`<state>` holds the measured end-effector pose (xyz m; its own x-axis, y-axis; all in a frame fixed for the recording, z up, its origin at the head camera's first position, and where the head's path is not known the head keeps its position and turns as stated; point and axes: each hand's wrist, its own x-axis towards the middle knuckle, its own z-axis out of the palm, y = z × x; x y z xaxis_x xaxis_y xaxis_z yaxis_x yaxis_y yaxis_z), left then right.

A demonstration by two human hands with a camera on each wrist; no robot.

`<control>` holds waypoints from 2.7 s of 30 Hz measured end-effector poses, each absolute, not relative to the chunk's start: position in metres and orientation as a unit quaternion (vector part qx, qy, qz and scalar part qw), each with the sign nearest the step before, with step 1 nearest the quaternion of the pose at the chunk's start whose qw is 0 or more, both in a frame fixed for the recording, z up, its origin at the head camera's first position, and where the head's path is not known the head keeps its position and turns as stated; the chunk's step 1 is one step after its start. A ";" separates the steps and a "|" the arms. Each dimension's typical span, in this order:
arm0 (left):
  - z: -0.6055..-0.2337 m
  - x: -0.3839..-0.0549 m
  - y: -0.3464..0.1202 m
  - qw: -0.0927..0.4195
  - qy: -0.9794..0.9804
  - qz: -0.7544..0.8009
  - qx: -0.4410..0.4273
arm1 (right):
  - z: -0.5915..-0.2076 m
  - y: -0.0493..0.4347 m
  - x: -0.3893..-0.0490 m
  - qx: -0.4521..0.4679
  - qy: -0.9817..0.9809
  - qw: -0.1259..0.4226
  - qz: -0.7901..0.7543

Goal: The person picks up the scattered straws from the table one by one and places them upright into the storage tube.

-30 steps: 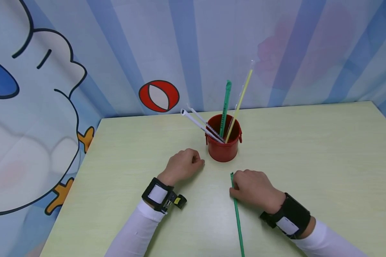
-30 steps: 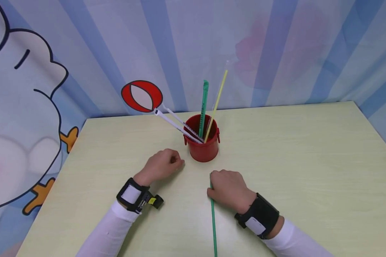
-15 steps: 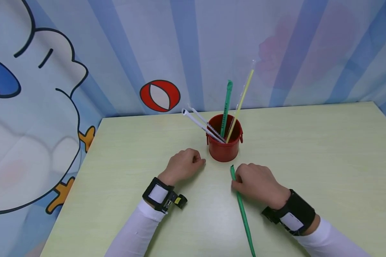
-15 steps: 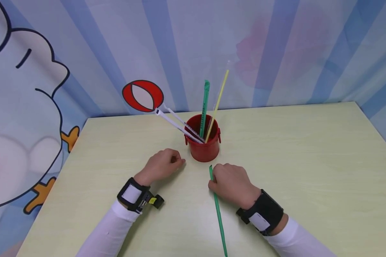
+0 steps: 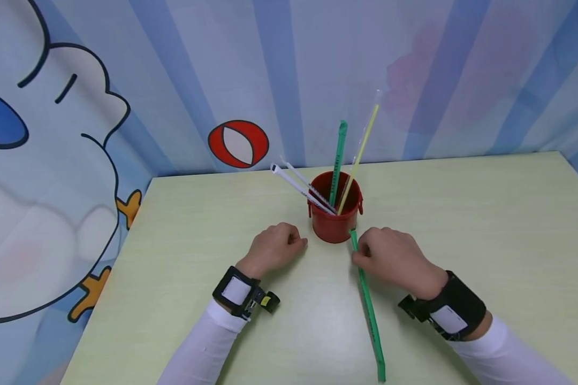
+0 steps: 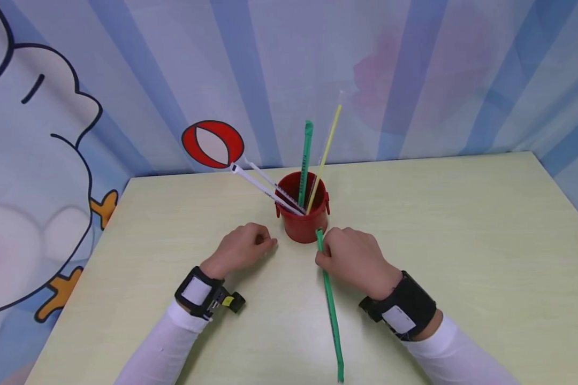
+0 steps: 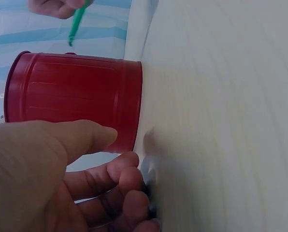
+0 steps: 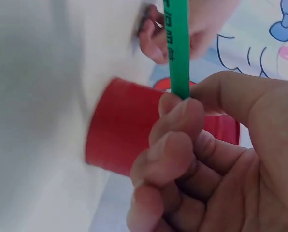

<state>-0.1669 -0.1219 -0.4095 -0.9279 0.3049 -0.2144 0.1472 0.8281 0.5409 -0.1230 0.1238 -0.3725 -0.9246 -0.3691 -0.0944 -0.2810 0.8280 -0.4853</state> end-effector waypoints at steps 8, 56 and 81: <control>-0.409 -0.165 -0.123 0.144 0.945 0.268 0.122 | -0.352 0.132 -0.130 -0.170 0.955 0.049 -0.237; -0.413 -0.167 -0.122 0.139 0.945 0.266 0.127 | -0.271 0.162 -0.175 -0.129 0.838 -0.364 -0.386; -0.412 -0.165 -0.122 0.130 0.947 0.265 0.127 | -0.287 0.150 -0.198 -0.108 0.860 -0.364 -0.340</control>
